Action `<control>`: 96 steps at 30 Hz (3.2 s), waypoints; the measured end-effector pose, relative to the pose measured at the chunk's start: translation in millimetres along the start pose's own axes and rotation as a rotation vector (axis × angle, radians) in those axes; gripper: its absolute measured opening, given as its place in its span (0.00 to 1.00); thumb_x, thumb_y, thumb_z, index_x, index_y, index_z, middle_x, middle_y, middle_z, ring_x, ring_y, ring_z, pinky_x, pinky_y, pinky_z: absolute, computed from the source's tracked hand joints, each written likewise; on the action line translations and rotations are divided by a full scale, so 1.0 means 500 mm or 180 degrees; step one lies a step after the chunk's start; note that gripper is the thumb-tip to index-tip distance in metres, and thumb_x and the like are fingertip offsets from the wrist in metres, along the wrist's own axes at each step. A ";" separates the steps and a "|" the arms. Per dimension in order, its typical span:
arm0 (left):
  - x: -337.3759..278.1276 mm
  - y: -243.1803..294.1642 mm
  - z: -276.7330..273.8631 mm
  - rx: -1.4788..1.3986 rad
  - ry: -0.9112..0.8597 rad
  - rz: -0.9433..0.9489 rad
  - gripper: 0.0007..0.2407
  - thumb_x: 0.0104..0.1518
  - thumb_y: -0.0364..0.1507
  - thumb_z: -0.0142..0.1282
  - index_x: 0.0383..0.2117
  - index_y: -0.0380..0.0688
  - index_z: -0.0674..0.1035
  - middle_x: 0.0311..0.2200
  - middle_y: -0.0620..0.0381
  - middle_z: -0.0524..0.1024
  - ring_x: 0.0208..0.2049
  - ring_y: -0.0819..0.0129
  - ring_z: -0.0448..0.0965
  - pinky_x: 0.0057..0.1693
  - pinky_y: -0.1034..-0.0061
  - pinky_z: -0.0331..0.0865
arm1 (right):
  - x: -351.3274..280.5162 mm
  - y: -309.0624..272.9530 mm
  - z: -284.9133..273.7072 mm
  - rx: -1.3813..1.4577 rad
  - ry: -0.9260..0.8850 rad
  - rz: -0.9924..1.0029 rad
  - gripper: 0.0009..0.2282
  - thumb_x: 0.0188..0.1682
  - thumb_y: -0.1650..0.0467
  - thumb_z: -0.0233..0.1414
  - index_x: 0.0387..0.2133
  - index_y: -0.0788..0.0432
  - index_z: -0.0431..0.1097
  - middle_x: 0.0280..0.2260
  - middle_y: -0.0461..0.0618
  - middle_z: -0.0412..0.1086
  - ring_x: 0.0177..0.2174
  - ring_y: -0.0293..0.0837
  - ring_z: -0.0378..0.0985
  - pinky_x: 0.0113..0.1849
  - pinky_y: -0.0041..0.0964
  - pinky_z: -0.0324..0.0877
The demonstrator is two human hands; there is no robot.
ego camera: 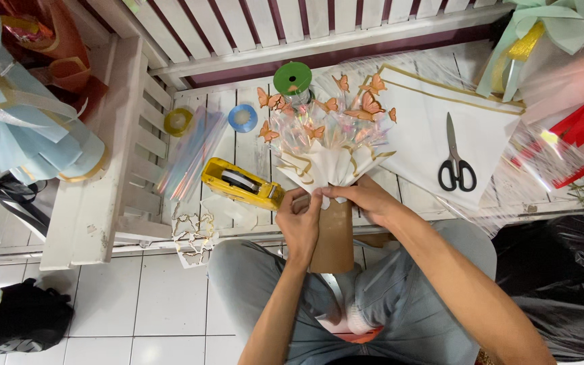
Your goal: The person assembles a butterfly-themed decorative bouquet by hand, using shears to cut paper, wrapping the stems with white paper, and securing the arrangement with adhesive tape.
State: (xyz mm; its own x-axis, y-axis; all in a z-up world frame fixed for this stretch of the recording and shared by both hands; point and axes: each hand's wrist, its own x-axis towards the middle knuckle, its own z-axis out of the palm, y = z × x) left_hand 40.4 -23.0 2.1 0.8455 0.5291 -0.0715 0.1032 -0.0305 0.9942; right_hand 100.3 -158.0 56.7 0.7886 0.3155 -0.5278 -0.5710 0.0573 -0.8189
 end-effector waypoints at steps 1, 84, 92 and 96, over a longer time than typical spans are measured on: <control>0.002 -0.004 0.000 0.0008 0.0077 -0.0055 0.16 0.52 0.33 0.72 0.41 0.35 0.84 0.34 0.43 0.84 0.30 0.68 0.85 0.38 0.75 0.79 | -0.004 -0.016 0.010 -0.0165 0.0068 -0.0030 0.44 0.33 0.68 0.73 0.66 0.62 0.58 0.61 0.60 0.64 0.60 0.55 0.63 0.58 0.60 0.59; 0.006 0.062 -0.197 0.2484 0.0789 0.1696 0.16 0.49 0.26 0.62 0.45 0.50 0.76 0.31 0.61 0.83 0.31 0.58 0.83 0.38 0.64 0.76 | -0.021 0.039 0.216 -0.3346 -0.0190 -0.1755 0.19 0.52 0.65 0.51 0.51 0.67 0.63 0.41 0.64 0.63 0.33 0.80 0.77 0.34 0.74 0.74; -0.035 -0.040 -0.134 0.2256 0.0598 0.2198 0.01 0.57 0.28 0.64 0.33 0.49 0.84 0.25 0.64 0.78 0.27 0.68 0.81 0.34 0.77 0.75 | -0.070 0.070 0.075 -0.4034 0.1283 -0.3081 0.07 0.52 0.65 0.54 0.32 0.54 0.76 0.24 0.46 0.69 0.24 0.50 0.80 0.22 0.39 0.73; -0.084 0.036 -0.075 0.1875 -0.0262 0.2509 0.09 0.58 0.27 0.62 0.44 0.45 0.84 0.38 0.54 0.79 0.37 0.58 0.83 0.39 0.72 0.79 | -0.117 0.055 0.021 -0.4415 0.1489 -0.3122 0.07 0.50 0.62 0.56 0.32 0.51 0.78 0.33 0.44 0.67 0.38 0.50 0.78 0.30 0.40 0.77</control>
State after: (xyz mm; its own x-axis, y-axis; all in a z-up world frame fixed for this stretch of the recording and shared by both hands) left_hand -12.6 -14.0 25.8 0.8158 0.1160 0.5667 -0.2799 -0.7782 0.5622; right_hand 36.0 -164.8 67.3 0.8263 0.3742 0.4210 0.5119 -0.8107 -0.2841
